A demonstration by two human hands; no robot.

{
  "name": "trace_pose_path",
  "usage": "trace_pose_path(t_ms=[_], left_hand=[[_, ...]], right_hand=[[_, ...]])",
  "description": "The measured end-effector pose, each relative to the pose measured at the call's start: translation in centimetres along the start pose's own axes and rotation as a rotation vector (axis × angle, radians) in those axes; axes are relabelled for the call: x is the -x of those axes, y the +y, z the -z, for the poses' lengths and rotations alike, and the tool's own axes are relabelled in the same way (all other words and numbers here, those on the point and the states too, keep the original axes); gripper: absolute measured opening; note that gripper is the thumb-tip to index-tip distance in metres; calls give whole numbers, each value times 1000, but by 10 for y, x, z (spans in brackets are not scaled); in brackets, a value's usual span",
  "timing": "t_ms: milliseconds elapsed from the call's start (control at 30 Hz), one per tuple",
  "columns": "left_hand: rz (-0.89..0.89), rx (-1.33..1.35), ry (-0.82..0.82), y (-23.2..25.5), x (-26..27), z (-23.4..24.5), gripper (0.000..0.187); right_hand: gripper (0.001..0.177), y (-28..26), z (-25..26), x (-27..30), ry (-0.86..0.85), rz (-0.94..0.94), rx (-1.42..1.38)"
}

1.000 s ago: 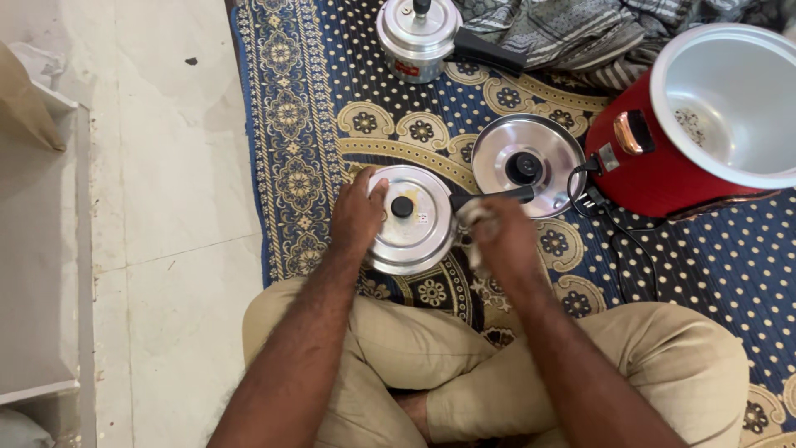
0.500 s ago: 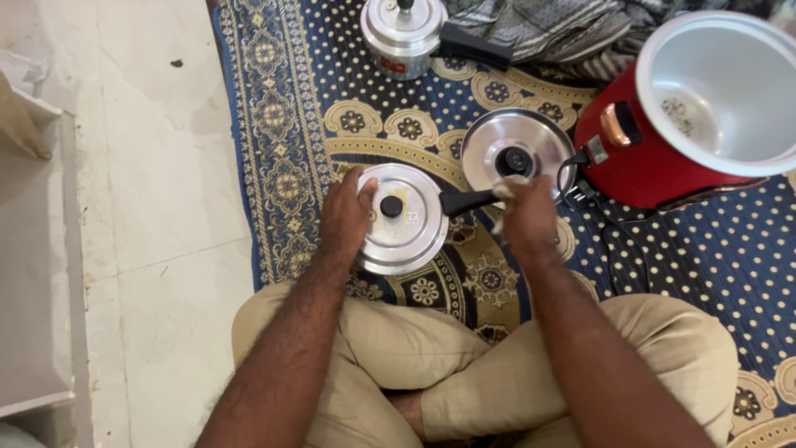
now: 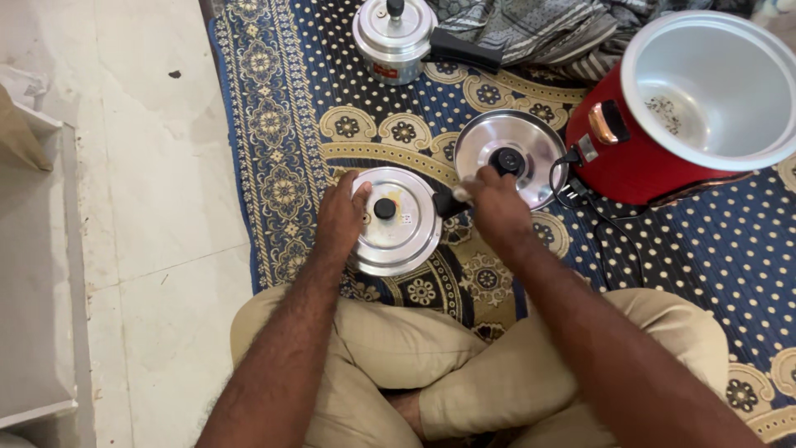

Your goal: The person sits on a rug and wipes the lid and body of a small pressure cooker using a striped cloth. They rotate the cooker to wipe different sides and the handle, then place it down.

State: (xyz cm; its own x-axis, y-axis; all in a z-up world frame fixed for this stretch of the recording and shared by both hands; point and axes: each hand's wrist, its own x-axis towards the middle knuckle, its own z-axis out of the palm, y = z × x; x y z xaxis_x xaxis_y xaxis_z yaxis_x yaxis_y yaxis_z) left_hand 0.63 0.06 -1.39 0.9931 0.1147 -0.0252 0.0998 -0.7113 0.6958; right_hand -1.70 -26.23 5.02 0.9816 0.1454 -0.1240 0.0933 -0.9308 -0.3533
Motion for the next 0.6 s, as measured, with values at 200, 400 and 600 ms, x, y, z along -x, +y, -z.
trace_pose_path(t_ms=[200, 400, 600], left_hand=[[70, -27, -30, 2, -3, 3, 49], [104, -21, -24, -3, -5, 1, 52], [64, -26, -17, -8, -9, 3, 51]], right_hand=[[52, 2, -12, 0, 129, 264, -101], [38, 22, -15, -11, 83, 285, -162], [27, 24, -14, -14, -10, 178, -93]])
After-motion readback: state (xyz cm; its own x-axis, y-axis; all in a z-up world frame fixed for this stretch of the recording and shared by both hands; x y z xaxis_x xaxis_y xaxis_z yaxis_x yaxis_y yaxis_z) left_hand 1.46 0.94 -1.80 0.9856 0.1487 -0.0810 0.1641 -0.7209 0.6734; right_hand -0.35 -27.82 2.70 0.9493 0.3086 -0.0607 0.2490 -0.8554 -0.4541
